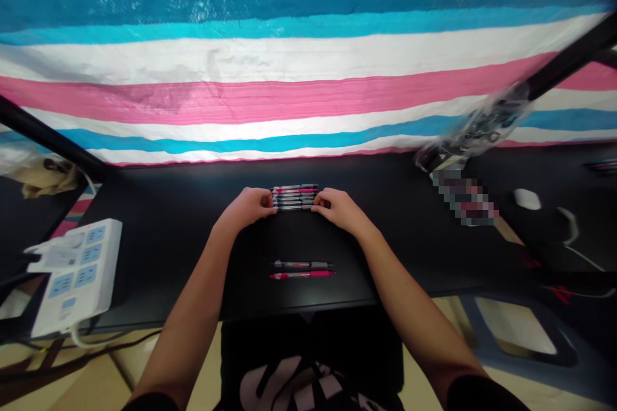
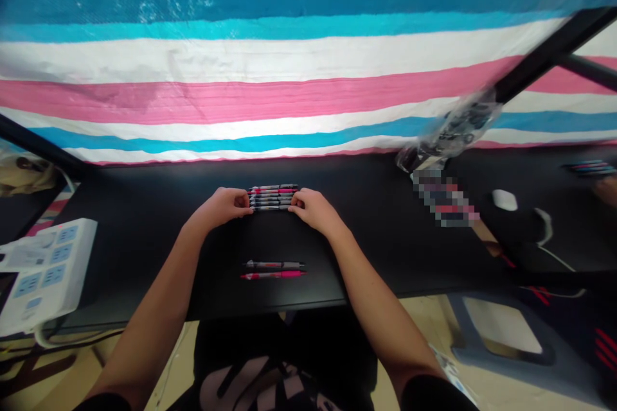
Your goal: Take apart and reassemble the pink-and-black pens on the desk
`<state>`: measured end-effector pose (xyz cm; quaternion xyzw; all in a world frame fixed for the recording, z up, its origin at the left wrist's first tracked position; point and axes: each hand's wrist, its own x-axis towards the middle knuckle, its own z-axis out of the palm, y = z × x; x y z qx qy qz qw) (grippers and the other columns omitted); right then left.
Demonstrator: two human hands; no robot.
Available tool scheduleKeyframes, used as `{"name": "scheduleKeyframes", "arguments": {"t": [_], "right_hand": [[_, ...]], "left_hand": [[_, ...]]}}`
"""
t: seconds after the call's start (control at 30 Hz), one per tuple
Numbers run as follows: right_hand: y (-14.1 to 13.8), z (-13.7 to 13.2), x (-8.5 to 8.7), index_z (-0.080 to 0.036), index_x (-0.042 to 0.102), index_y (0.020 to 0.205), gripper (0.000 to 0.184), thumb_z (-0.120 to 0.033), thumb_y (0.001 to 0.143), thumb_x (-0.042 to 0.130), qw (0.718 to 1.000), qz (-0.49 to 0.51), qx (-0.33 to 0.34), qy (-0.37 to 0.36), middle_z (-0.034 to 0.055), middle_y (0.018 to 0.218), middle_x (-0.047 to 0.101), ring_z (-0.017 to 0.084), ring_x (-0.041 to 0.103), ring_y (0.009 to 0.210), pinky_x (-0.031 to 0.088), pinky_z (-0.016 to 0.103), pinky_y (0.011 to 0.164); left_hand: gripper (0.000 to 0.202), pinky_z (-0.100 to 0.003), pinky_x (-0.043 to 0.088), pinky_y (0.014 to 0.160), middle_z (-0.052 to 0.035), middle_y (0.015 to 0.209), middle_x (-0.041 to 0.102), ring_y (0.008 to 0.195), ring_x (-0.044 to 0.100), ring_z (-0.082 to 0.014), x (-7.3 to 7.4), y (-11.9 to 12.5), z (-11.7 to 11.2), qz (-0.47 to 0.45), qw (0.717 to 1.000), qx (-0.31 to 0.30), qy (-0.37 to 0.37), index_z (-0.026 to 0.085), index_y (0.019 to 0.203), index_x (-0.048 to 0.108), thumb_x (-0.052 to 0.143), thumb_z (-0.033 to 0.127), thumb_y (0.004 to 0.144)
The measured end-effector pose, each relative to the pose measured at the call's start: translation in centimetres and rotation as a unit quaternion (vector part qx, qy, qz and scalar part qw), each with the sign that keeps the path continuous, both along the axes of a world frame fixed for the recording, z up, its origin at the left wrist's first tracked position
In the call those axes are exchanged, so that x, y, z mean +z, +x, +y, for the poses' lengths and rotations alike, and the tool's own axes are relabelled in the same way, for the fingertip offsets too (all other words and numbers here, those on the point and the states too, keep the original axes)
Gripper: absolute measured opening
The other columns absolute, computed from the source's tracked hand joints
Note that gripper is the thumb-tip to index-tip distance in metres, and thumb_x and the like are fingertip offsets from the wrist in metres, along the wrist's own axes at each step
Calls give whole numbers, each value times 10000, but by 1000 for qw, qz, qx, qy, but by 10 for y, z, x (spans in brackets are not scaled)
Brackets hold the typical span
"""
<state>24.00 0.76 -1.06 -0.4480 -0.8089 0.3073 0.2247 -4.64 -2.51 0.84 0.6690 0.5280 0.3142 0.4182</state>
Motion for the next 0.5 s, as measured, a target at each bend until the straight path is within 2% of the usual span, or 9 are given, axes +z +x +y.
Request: {"name": "scheduleKeyframes", "arguments": {"t": [0.2, 0.3, 0.5], "right_hand": [[0, 0, 1, -186, 654, 783, 106, -217, 853, 728, 999, -30, -3, -13, 10, 793, 606, 157, 546, 708, 398, 289, 667], [0, -1, 3, -190, 640, 800, 98, -215, 861, 713, 999, -22, -6, -23, 5, 783, 601, 160, 542, 706, 394, 291, 665], [-2, -2, 3, -193, 617, 798, 104, -208, 873, 686, 1000, -5, 4, -24, 1, 774, 585, 158, 533, 696, 389, 287, 659]], "left_hand": [[101, -286, 433, 665, -9, 718, 698, 688, 614, -172, 13, 5, -2, 204, 978, -10, -36, 194, 746, 707, 755, 280, 765], [105, -291, 449, 683, -18, 758, 714, 719, 631, -174, 16, 6, -3, 226, 973, -15, -34, 196, 777, 706, 732, 296, 789], [123, -294, 429, 657, -17, 733, 694, 696, 617, -173, 16, 8, -3, 248, 968, -10, -23, 194, 726, 664, 725, 275, 795]]}}
